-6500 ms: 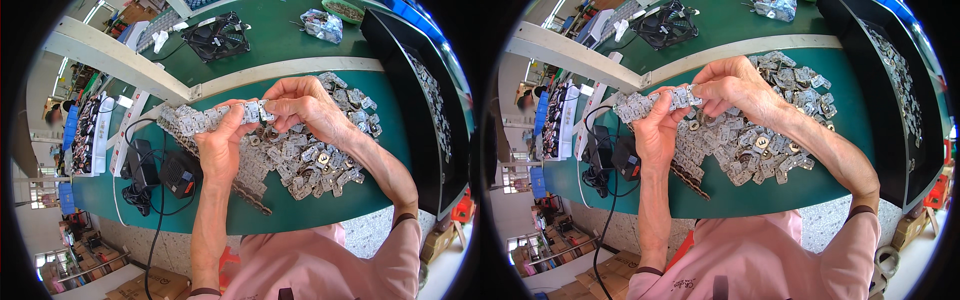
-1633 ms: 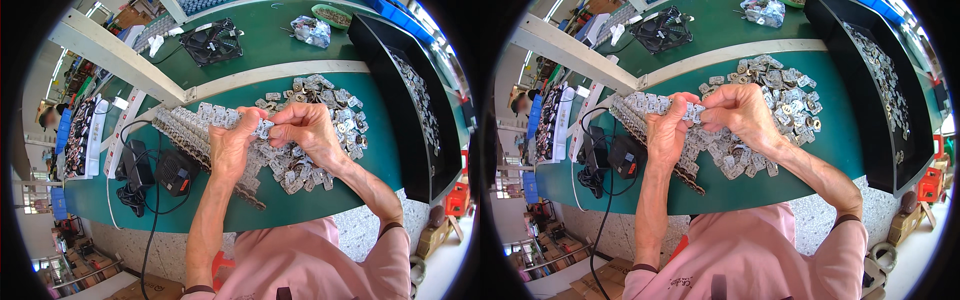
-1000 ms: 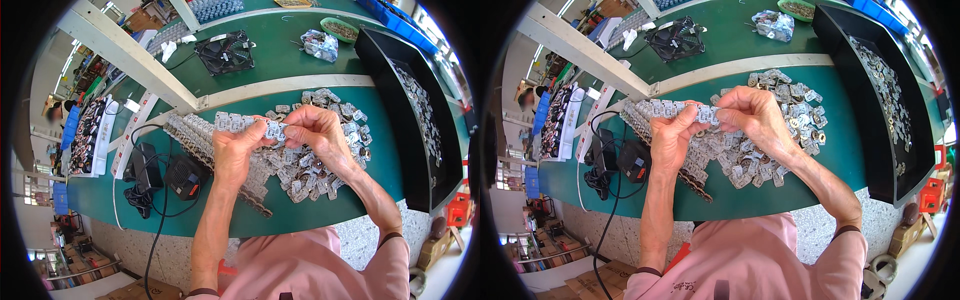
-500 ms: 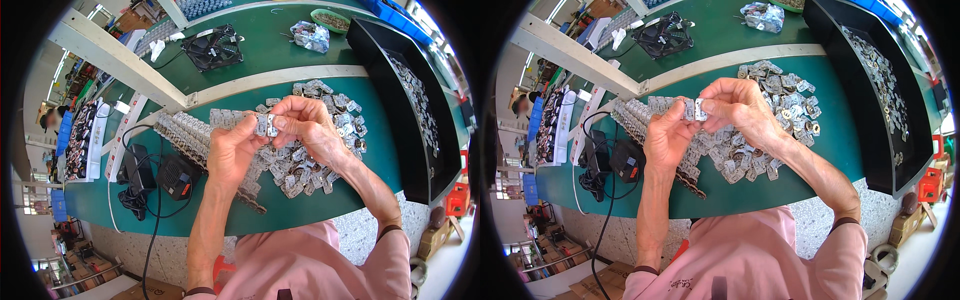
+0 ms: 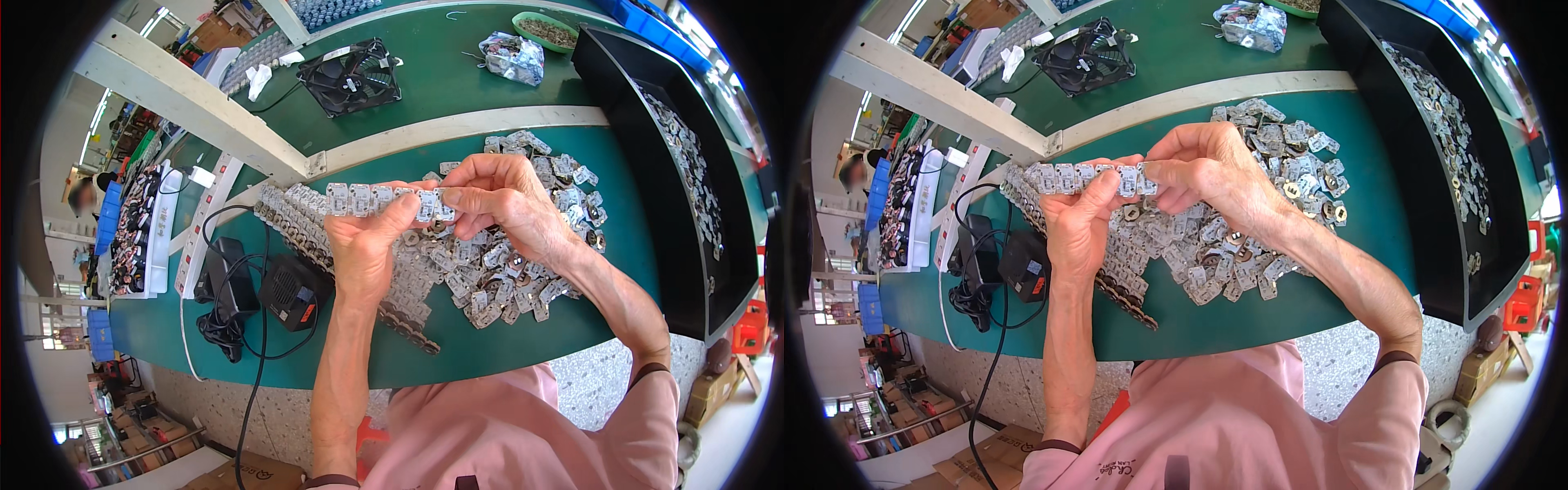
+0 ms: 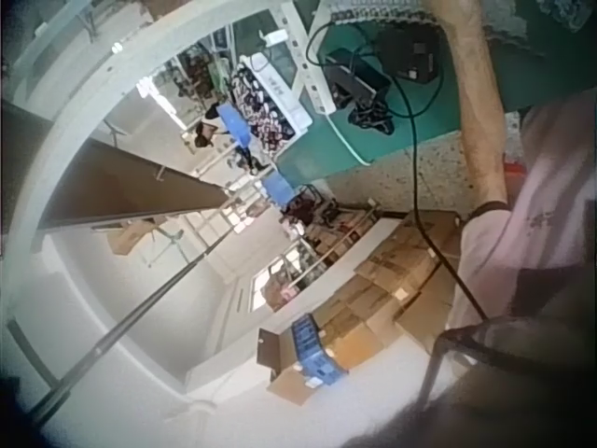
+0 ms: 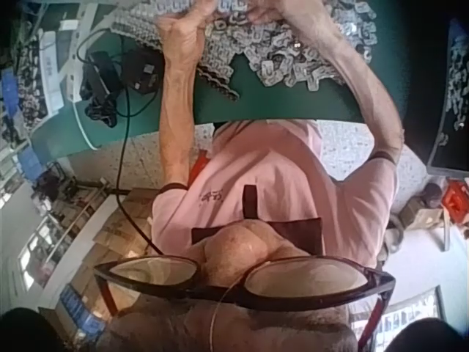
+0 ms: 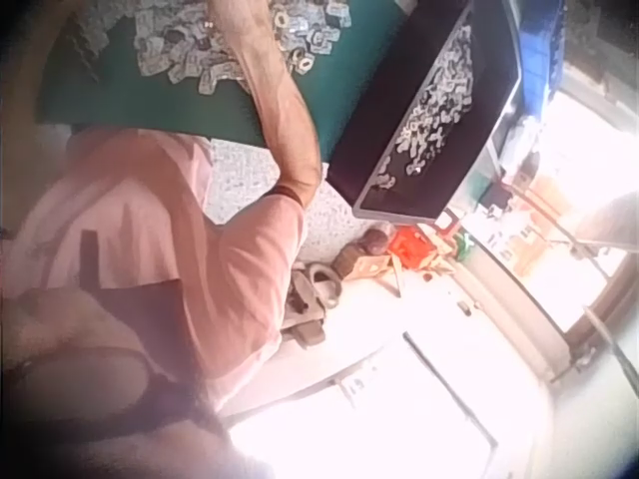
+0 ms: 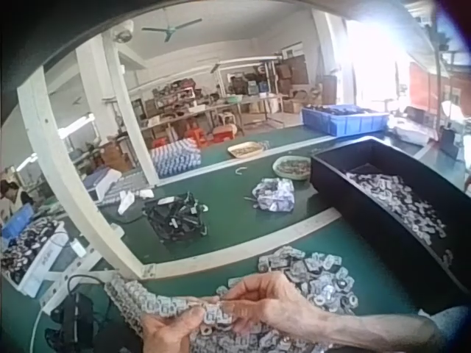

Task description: The person assembles small metal parts into a strip or chain by hand.

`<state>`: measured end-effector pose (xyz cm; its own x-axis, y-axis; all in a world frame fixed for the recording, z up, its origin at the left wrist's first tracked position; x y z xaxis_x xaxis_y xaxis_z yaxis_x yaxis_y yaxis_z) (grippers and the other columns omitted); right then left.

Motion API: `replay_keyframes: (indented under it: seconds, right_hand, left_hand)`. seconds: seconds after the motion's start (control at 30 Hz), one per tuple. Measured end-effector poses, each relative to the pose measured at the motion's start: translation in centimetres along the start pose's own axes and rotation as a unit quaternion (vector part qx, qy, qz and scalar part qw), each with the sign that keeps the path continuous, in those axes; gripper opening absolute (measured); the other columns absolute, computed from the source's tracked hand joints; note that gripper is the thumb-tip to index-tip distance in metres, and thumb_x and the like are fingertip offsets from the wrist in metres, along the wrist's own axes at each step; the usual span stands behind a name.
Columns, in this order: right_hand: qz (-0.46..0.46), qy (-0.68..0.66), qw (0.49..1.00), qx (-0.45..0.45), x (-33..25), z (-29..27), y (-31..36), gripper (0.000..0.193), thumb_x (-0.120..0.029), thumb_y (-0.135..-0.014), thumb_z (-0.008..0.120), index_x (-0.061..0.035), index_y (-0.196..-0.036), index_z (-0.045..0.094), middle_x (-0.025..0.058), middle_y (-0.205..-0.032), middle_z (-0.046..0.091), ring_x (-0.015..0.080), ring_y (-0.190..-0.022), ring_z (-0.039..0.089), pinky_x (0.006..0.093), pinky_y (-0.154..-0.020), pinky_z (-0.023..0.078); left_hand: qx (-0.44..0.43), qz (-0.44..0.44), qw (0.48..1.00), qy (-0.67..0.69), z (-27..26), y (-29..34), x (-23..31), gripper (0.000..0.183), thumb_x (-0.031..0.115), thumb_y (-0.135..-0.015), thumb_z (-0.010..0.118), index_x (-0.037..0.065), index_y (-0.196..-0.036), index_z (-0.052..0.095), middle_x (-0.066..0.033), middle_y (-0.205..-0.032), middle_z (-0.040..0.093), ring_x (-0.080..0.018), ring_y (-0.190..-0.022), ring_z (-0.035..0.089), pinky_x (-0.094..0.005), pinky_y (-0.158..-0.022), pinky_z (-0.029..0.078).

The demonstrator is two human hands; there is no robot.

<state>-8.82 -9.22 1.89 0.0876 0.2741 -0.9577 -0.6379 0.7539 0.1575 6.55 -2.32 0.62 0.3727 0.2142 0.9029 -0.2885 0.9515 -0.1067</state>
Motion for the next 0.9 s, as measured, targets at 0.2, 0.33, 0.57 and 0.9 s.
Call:
replay_keyframes:
  seconds: [0.2, 0.33, 0.57, 0.9]
  right_hand:
    - [0.039, -0.035, 0.998, -0.024, 0.3, -0.5, -0.7, 0.016, -0.01, -0.08, 0.068, 0.0022, -0.088, 0.061, 0.005, -0.07, 0.062, 0.011, -0.057, 0.061, 0.0229, -0.054, 0.052]
    - [0.04, -0.054, 0.997, -0.028, 1.0, -0.8, -0.9, 0.017, -0.011, -0.08, 0.069, 0.002, -0.089, 0.061, 0.0059, -0.071, 0.063, 0.0116, -0.057, 0.062, 0.0232, -0.054, 0.052]
    - [0.012, -0.056, 0.998, -0.038, 1.1, -1.0, -0.5, 0.018, -0.009, -0.081, 0.067, 0.0027, -0.094, 0.06, 0.0068, -0.076, 0.064, 0.0139, -0.063, 0.063, 0.0257, -0.06, 0.054]
    - [-0.002, -0.053, 0.998, -0.016, 0.9, -1.1, 0.3, 0.018, -0.005, -0.079, 0.066, 0.0036, -0.094, 0.06, 0.0074, -0.077, 0.063, 0.0136, -0.062, 0.062, 0.0256, -0.059, 0.053]
  left_hand:
    - [-0.014, 0.081, 0.993, -0.089, 0.2, -0.2, 0.0, 0.013, -0.004, -0.078, 0.063, -0.006, -0.091, 0.063, -0.0153, -0.086, 0.066, -0.0176, -0.077, 0.063, -0.0292, -0.069, 0.053]
    - [0.0, 0.089, 0.99, -0.11, 0.4, -0.1, -0.2, 0.012, -0.006, -0.078, 0.062, -0.008, -0.09, 0.064, -0.0138, -0.085, 0.066, -0.0153, -0.075, 0.062, -0.0275, -0.069, 0.052]
    - [0.0, 0.084, 0.992, -0.099, 0.4, -0.3, -0.5, 0.011, -0.006, -0.078, 0.062, -0.008, -0.088, 0.064, -0.0142, -0.085, 0.066, -0.0154, -0.075, 0.062, -0.0269, -0.07, 0.051]
    - [0.013, 0.032, 0.998, -0.059, -0.2, -0.2, -0.7, 0.011, 0.001, -0.081, 0.063, -0.004, -0.091, 0.064, -0.0138, -0.087, 0.066, -0.0177, -0.078, 0.062, -0.0322, -0.072, 0.051]
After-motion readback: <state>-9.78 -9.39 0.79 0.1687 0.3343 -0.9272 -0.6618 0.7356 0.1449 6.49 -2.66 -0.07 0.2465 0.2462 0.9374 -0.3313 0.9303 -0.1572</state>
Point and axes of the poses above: each hand's wrist, its own y-axis away from the middle knuckle, its own z-axis out of the palm, x = y × z, the point moved 2 cm from there along -y, towards the middle knuckle
